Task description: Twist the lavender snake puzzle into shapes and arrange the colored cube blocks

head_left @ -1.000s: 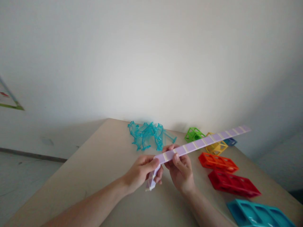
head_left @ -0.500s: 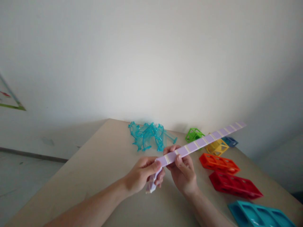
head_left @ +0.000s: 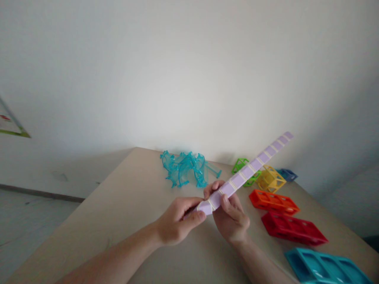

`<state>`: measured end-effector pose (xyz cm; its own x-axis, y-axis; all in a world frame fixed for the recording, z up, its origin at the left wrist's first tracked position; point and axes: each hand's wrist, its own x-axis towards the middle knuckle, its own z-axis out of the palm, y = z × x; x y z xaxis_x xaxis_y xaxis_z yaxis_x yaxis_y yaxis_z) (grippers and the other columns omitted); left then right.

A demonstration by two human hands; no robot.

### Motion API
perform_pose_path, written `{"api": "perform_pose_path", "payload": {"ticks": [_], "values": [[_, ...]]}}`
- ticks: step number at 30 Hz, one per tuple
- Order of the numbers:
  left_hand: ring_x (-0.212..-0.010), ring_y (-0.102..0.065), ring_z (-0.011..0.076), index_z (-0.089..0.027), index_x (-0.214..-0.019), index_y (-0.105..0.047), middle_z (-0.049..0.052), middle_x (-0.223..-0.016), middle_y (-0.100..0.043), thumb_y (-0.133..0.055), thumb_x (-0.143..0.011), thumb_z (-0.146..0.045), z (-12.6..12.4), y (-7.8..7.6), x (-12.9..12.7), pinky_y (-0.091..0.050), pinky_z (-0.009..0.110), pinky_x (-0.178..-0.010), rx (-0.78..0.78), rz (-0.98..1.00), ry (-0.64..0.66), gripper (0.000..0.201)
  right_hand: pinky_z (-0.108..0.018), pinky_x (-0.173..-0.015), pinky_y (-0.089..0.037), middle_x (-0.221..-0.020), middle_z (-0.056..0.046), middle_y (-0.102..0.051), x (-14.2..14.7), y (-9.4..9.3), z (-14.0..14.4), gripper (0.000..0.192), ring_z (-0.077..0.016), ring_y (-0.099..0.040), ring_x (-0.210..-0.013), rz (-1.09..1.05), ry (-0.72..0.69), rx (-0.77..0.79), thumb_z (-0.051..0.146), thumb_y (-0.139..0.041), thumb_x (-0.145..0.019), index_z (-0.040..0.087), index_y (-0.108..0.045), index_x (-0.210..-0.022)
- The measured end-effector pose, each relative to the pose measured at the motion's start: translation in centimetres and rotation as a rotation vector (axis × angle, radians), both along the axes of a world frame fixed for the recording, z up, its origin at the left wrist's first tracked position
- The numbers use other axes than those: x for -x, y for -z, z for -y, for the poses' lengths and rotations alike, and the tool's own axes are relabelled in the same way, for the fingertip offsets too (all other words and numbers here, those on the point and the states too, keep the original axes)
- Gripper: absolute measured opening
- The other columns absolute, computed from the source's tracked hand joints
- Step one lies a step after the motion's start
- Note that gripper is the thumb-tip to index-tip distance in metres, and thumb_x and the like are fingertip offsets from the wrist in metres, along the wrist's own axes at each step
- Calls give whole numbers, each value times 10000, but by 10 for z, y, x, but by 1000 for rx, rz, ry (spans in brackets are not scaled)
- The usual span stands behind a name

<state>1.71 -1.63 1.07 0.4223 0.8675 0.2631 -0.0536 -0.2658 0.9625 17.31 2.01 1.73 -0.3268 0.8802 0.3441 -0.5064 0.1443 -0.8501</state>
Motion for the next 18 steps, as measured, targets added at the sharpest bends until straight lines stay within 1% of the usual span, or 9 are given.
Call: {"api": "perform_pose_path", "payload": {"ticks": [3,5,8,12,18], "values": [[-552,-252,90,-165,-717,-456,-48,-610,-300,-490,-892,-490,2,0,0,-188,264,-513,-71,-66,-13,370,-313,-581,-386,-760,-50,-582,0,-1,1,239,-198,-495,-653,-9,-29,-8,407,-595,-794,223,-559,-944],[-551,-253,91,-173,-711,-431,-48,-610,-294,-476,-897,-490,2,-1,0,-191,263,-513,-72,-78,-11,370,-311,-576,-385,-754,-47,-579,0,-1,1,229,-195,-488,-645,-9,-26,-9,401,-590,-799,226,-557,-943],[-557,-257,96,-176,-720,-426,-47,-615,-291,-458,-906,-479,2,-2,0,-196,261,-516,-80,-80,-12,357,-303,-573,-375,-761,-46,-580,0,0,0,216,-191,-482,-645,0,-13,-15,388,-586,-804,224,-553,-941],[-554,-279,100,-179,-714,-428,-45,-613,-309,-463,-907,-446,2,-1,-1,-210,261,-524,-164,-136,-54,331,-293,-564,-370,-758,-46,-582,0,-1,1,195,-186,-478,-642,0,-25,-22,364,-574,-812,222,-547,-943],[-557,-304,98,-185,-683,-403,-42,-619,-316,-505,-892,-352,2,-1,-1,-217,255,-528,-278,-220,-90,286,-287,-550,-358,-731,-36,-569,0,-2,2,216,-181,-458,-619,35,-39,-40,384,-563,-830,220,-535,-969]]}}
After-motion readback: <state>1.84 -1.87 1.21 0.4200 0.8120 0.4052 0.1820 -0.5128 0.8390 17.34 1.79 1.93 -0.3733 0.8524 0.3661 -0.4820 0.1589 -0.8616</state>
